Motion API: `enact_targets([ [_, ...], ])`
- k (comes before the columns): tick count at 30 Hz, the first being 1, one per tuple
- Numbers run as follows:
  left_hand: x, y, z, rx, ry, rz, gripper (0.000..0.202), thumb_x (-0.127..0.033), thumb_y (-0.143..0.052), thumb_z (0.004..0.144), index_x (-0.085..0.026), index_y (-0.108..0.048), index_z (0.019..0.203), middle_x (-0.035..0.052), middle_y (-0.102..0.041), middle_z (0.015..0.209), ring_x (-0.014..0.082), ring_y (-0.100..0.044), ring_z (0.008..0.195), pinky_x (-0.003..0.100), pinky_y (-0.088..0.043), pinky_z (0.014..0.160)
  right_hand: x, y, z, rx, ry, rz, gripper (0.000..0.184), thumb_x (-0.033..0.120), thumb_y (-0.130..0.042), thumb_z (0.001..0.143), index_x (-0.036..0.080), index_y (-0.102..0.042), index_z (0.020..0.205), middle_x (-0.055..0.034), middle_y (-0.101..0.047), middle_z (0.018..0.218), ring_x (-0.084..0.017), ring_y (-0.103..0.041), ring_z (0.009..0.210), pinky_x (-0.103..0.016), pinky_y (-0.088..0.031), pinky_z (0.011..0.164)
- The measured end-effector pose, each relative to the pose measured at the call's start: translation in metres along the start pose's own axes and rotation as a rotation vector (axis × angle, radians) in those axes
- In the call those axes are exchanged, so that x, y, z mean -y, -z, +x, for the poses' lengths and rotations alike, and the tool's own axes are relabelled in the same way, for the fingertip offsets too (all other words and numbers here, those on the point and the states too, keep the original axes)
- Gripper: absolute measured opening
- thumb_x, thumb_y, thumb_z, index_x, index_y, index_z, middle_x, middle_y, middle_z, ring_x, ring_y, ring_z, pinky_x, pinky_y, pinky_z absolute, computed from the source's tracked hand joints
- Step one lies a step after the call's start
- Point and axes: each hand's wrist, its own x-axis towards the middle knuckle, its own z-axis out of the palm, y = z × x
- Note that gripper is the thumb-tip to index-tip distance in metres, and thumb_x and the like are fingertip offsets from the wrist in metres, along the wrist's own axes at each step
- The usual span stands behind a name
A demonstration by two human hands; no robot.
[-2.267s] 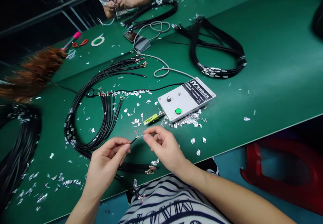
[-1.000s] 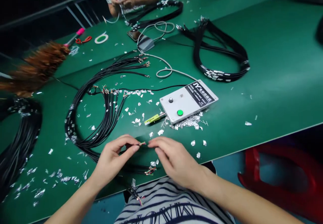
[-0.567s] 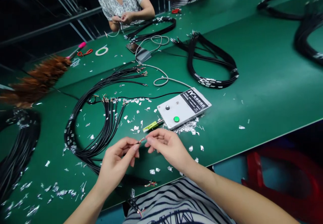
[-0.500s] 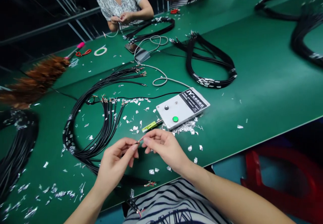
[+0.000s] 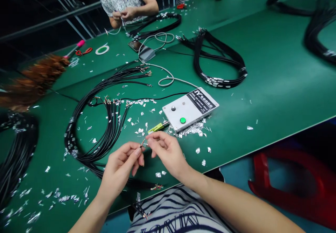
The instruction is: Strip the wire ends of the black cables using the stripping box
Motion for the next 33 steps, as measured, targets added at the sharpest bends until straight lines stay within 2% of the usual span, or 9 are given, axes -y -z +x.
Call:
enact_targets([
  [7, 0.008, -0.001, -0.001, -0.001, -0.042, -0.009, 0.037, -0.051, -0.059, 0.086, -0.015, -0.059, 0.076, -0.0024, -0.054, 0.057, 0.0059, -0.036, 0.042, 0.019, -0.027, 0.041, -0.004, -0.011, 0.004, 0.012, -0.091, 0.126, 0.031, 0.047, -0.076, 0.072, 0.018, -0.068, 0.078, 0.0044, -0.058, 0.059, -0.007, -0.044, 0.047, -0.023, -0.039, 0.049],
  [11, 0.017, 0.0, -0.005, -0.023, -0.088, 0.016, 0.031, -0.045, -0.056, 0.091, -0.016, -0.058, 0.079, -0.0027, -0.053, 0.059, 0.0076, -0.04, 0.049, 0.019, -0.031, 0.045, -0.005, -0.008, 0.004, 0.031, -0.112, 0.093, 0.032, 0.047, -0.078, 0.069, 0.018, -0.068, 0.078, 0.0041, -0.059, 0.06, -0.007, -0.048, 0.047, -0.023, -0.04, 0.049],
  [14, 0.02, 0.0, -0.007, -0.065, -0.122, 0.066, 0.023, -0.039, -0.054, 0.094, -0.018, -0.061, 0.098, -0.0003, -0.058, 0.071, 0.009, -0.045, 0.054, 0.02, -0.036, 0.049, -0.001, -0.004, 0.004, 0.053, -0.098, 0.002, 0.035, 0.049, -0.079, 0.067, 0.017, -0.065, 0.072, 0.0016, -0.062, 0.065, -0.008, -0.052, 0.048, -0.024, -0.041, 0.048],
  [17, 0.018, -0.006, -0.007, -0.079, -0.201, 0.093, 0.027, -0.034, -0.056, 0.093, -0.022, -0.063, 0.116, 0.0048, -0.062, 0.097, 0.0086, -0.05, 0.06, 0.021, -0.042, 0.053, 0.001, 0.0, 0.002, 0.075, -0.056, -0.049, 0.031, 0.046, -0.075, 0.072, 0.018, -0.062, 0.073, 0.0011, -0.062, 0.07, -0.008, -0.054, 0.048, -0.024, -0.043, 0.049],
  [21, 0.018, -0.019, -0.001, -0.155, -0.299, -0.013, 0.011, -0.027, -0.066, 0.086, -0.019, -0.072, 0.09, 0.0041, -0.056, 0.096, 0.0096, -0.056, 0.067, 0.019, -0.045, 0.052, -0.002, 0.004, -0.002, 0.105, -0.052, -0.085, 0.024, 0.04, -0.068, 0.078, 0.018, -0.061, 0.08, 0.0019, -0.059, 0.073, -0.008, -0.055, 0.049, -0.023, -0.045, 0.05],
  [25, 0.025, -0.023, 0.003, -0.211, -0.308, -0.181, 0.007, -0.024, -0.068, 0.084, -0.018, -0.066, 0.081, 0.0, -0.055, 0.091, 0.0037, -0.051, 0.049, 0.019, -0.043, 0.044, -0.003, 0.006, -0.003, 0.176, -0.033, -0.161, 0.02, 0.037, -0.06, 0.084, 0.018, -0.056, 0.078, 0.0031, -0.056, 0.068, -0.009, -0.056, 0.051, -0.022, -0.046, 0.052],
  [28, 0.029, -0.02, 0.002, -0.232, -0.35, -0.1, 0.003, -0.021, -0.061, 0.089, -0.02, -0.062, 0.086, -0.0004, -0.057, 0.091, 0.0046, -0.054, 0.048, 0.019, -0.043, 0.045, -0.001, 0.008, -0.003, 0.186, 0.057, -0.326, 0.019, 0.033, -0.055, 0.089, 0.019, -0.055, 0.077, 0.0015, -0.055, 0.074, -0.009, -0.056, 0.053, -0.022, -0.044, 0.051],
  [31, 0.032, -0.017, 0.0, -0.261, -0.528, 0.202, 0.01, -0.014, -0.057, 0.09, -0.02, -0.064, 0.084, 0.0011, -0.06, 0.086, 0.0113, -0.061, 0.068, 0.022, -0.049, 0.06, 0.0, 0.014, -0.003, 0.169, 0.261, -0.611, 0.017, 0.025, -0.05, 0.093, 0.018, -0.057, 0.079, -0.0007, -0.056, 0.079, -0.011, -0.056, 0.06, -0.024, -0.043, 0.055],
  [33, 0.035, -0.015, 0.0, -0.27, -0.584, 0.303, 0.014, -0.012, -0.056, 0.09, -0.02, -0.065, 0.083, 0.0014, -0.061, 0.082, 0.0134, -0.061, 0.076, 0.023, -0.05, 0.067, 0.002, 0.02, -0.003, 0.176, 0.411, -0.783, 0.018, 0.021, -0.047, 0.095, 0.018, -0.059, 0.082, -0.0021, -0.059, 0.081, -0.013, -0.058, 0.067, -0.026, -0.044, 0.061],
])
